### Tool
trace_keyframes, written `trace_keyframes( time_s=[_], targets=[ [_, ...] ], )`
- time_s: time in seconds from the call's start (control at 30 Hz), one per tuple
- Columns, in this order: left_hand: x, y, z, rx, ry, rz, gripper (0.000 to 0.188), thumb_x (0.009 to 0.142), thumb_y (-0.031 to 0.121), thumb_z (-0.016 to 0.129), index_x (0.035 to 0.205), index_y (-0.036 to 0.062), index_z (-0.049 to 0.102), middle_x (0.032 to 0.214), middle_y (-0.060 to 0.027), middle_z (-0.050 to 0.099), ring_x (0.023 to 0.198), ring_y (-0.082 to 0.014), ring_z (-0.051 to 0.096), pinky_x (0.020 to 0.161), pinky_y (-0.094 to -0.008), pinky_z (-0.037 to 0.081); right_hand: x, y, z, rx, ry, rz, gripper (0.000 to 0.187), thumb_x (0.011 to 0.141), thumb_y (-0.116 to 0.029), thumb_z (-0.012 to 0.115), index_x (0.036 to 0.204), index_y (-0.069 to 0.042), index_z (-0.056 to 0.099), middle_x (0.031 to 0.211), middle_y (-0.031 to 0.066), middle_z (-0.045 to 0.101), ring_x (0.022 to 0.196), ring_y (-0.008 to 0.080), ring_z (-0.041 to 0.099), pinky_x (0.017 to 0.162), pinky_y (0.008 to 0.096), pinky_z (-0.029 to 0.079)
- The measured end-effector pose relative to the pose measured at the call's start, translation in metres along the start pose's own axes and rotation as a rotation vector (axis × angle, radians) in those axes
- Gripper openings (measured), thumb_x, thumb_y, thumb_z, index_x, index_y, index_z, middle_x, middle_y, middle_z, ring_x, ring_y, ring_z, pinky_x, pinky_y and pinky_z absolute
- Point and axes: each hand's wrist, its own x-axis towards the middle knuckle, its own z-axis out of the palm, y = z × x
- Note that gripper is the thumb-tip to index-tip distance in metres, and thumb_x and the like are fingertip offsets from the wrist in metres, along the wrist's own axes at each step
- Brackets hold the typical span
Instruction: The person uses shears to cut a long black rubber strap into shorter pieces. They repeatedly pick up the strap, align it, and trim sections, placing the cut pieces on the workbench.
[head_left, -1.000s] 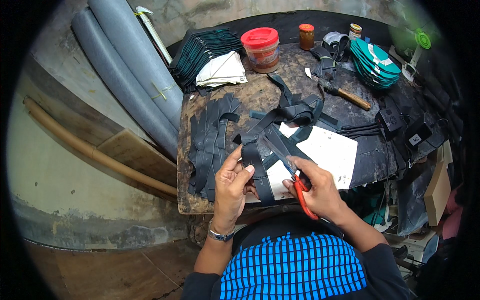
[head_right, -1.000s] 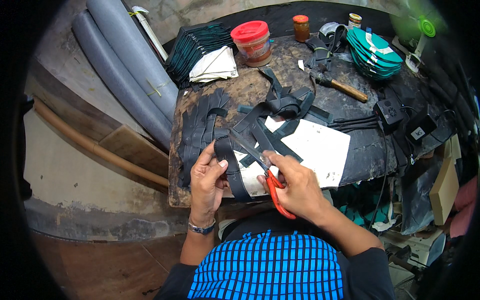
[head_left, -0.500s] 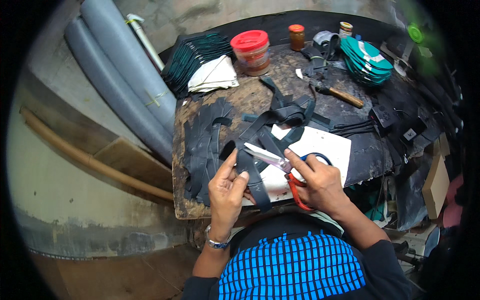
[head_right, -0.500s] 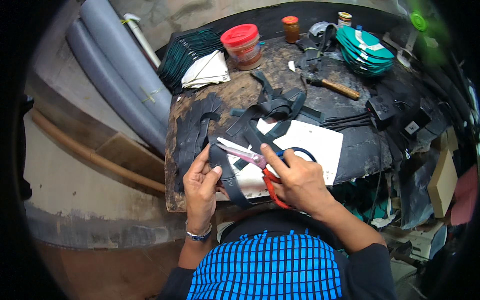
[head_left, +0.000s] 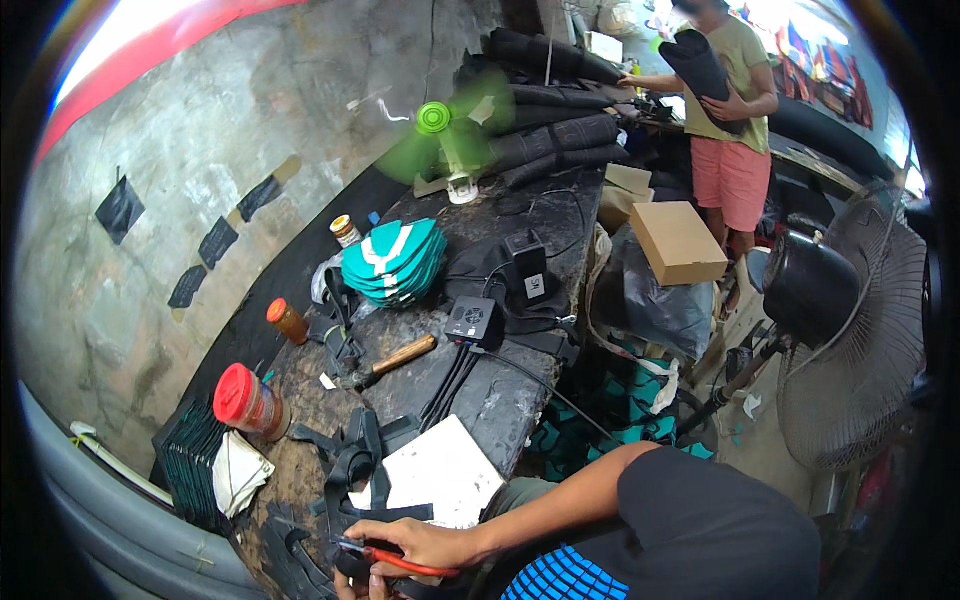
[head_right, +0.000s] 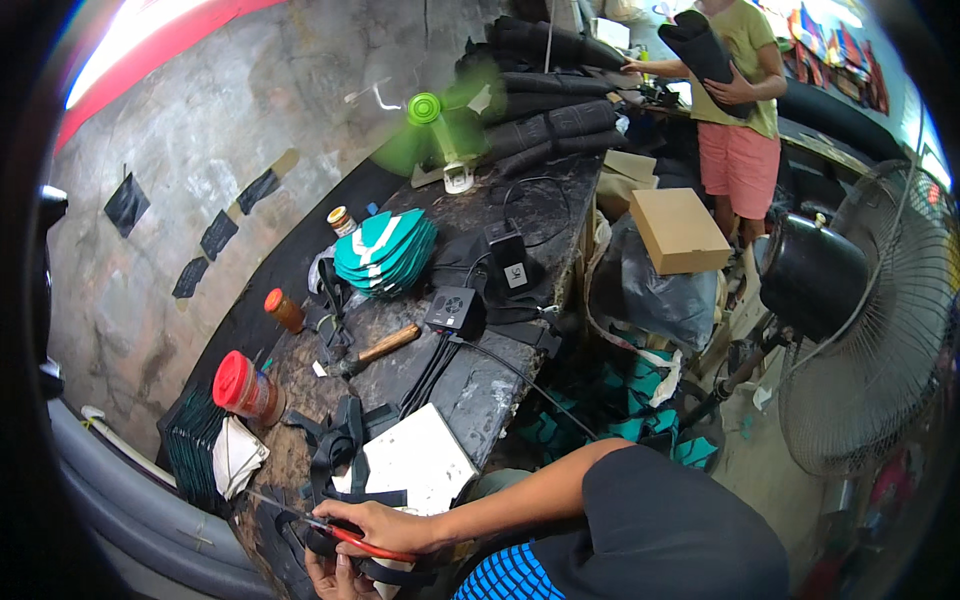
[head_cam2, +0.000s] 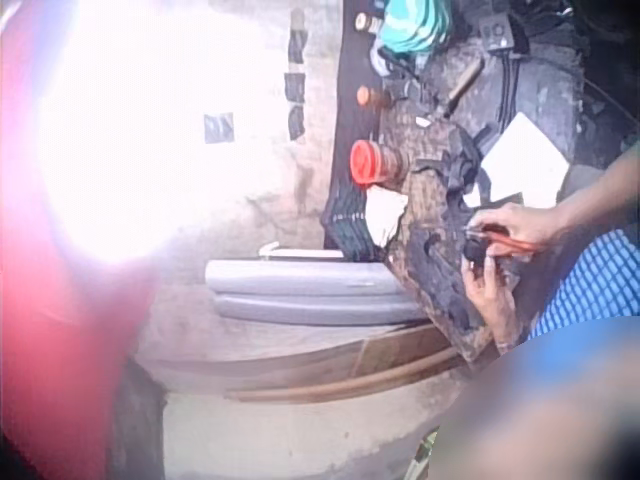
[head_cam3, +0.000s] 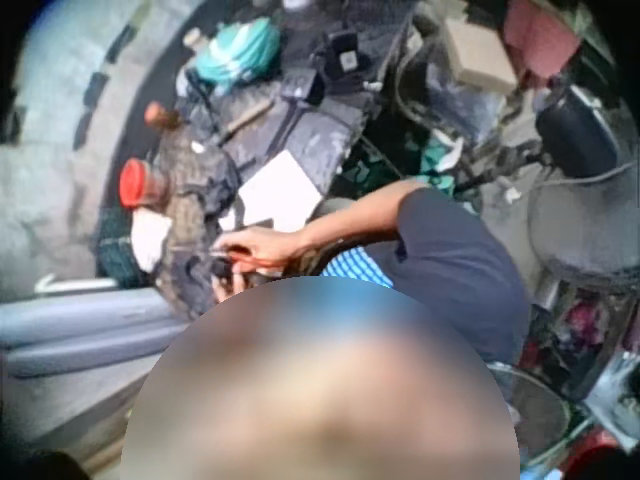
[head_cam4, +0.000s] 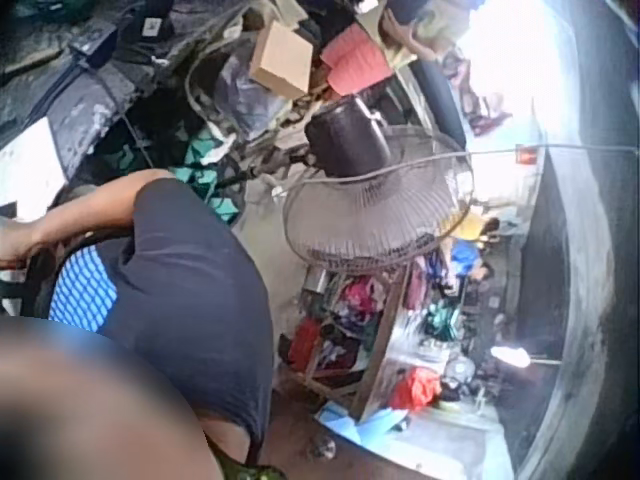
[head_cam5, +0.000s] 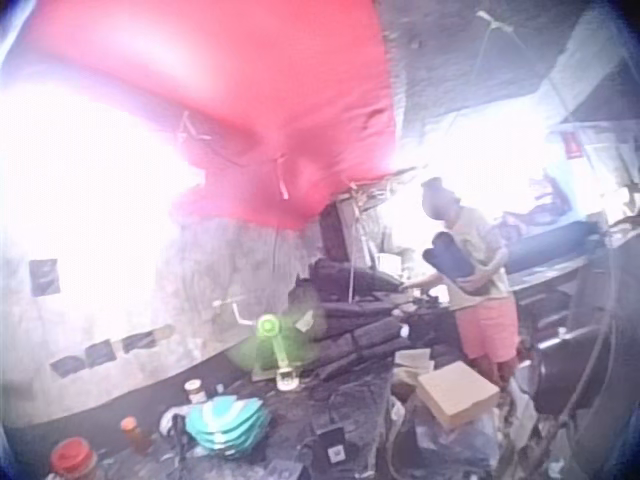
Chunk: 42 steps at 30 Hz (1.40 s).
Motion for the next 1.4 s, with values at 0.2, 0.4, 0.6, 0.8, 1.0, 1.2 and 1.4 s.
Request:
trace_keyframes(
  time_s=[0.2, 0.4, 0.6, 0.8, 1.0, 1.2, 1.4],
  targets=[
    [0.002, -0.010, -0.010, 0.098, 0.043, 0.081, 0.032, 0.093, 0.005, 0.062, 0.123, -0.0036, 0.051, 0.113, -0.0115, 0.060, 0.094, -0.0205, 0.061, 0.081, -0.0310, 0.052, 0.002, 0.009, 0.005, -0.166, -0.017, -0.133, 0.050, 0.085, -0.007, 0.062, 0.132, 0.000, 0.045, 0.114, 0.0213, 0.062, 0.103, 0.0323, 0.065, 0.087, 0.0374, 0.050],
    [0.011, -0.026, -0.018, -0.078, 0.018, 0.118, 0.034, 0.096, 0.007, 0.059, 0.126, -0.0016, 0.047, 0.110, -0.0134, 0.060, 0.097, -0.0204, 0.059, 0.083, -0.0322, 0.051, 0.001, 0.012, 0.007, -0.231, -0.013, -0.187, 0.050, 0.085, -0.003, 0.059, 0.132, 0.001, 0.044, 0.119, 0.0230, 0.060, 0.108, 0.0385, 0.062, 0.086, 0.0397, 0.051],
    [0.021, -0.048, -0.030, 0.104, 0.096, 0.158, 0.038, 0.098, 0.008, 0.056, 0.132, -0.0043, 0.042, 0.115, -0.0169, 0.060, 0.099, -0.0236, 0.059, 0.086, -0.0331, 0.050, -0.002, 0.023, 0.012, -0.317, 0.074, -0.195, 0.043, 0.087, -0.005, 0.059, 0.128, 0.000, 0.045, 0.109, 0.0227, 0.063, 0.095, 0.0392, 0.066, 0.078, 0.0402, 0.052],
    [0.071, -0.045, -0.052, 0.337, -0.137, 0.364, 0.021, 0.100, 0.016, 0.055, 0.111, -0.0008, 0.049, 0.100, -0.0081, 0.059, 0.078, -0.0119, 0.059, 0.071, -0.0249, 0.049, -0.001, 0.018, 0.005, -0.143, 0.053, -0.072, 0.039, 0.088, -0.008, 0.061, 0.125, -0.004, 0.046, 0.084, 0.0165, 0.062, 0.071, 0.0257, 0.064, 0.065, 0.0356, 0.049],
    [0.064, -0.017, -0.032, -0.124, -0.140, -0.086, 0.016, 0.101, 0.018, 0.050, 0.096, 0.0102, 0.038, 0.086, -0.0091, 0.056, 0.031, -0.0063, 0.035, 0.025, -0.0222, 0.022, -0.010, 0.004, -0.017, -0.253, 0.117, 0.067, 0.037, 0.086, -0.011, 0.063, 0.121, -0.005, 0.050, 0.078, 0.0115, 0.059, 0.067, 0.0210, 0.058, 0.066, 0.0325, 0.049],
    [0.072, -0.003, -0.010, -0.365, -0.194, -0.084, 0.012, 0.099, 0.015, 0.055, 0.099, 0.0096, 0.044, 0.092, -0.0063, 0.058, 0.040, -0.0036, 0.036, 0.034, -0.0173, 0.025, -0.029, -0.026, -0.044, 0.260, -0.055, 0.654, 0.036, 0.099, -0.036, 0.054, 0.121, -0.007, 0.051, 0.072, 0.0014, 0.053, 0.058, 0.0076, 0.051, 0.053, 0.0236, 0.044],
    [0.078, -0.008, -0.006, -0.487, -0.146, 0.006, 0.012, 0.100, 0.016, 0.056, 0.107, 0.0091, 0.049, 0.094, -0.0063, 0.061, 0.040, -0.0026, 0.035, 0.034, -0.0170, 0.024, -0.037, -0.055, -0.045, 0.244, -0.318, 0.670, 0.047, 0.102, -0.041, 0.041, 0.124, 0.000, 0.045, 0.073, 0.0034, 0.055, 0.061, 0.0100, 0.054, 0.058, 0.0243, 0.046]
  ],
)
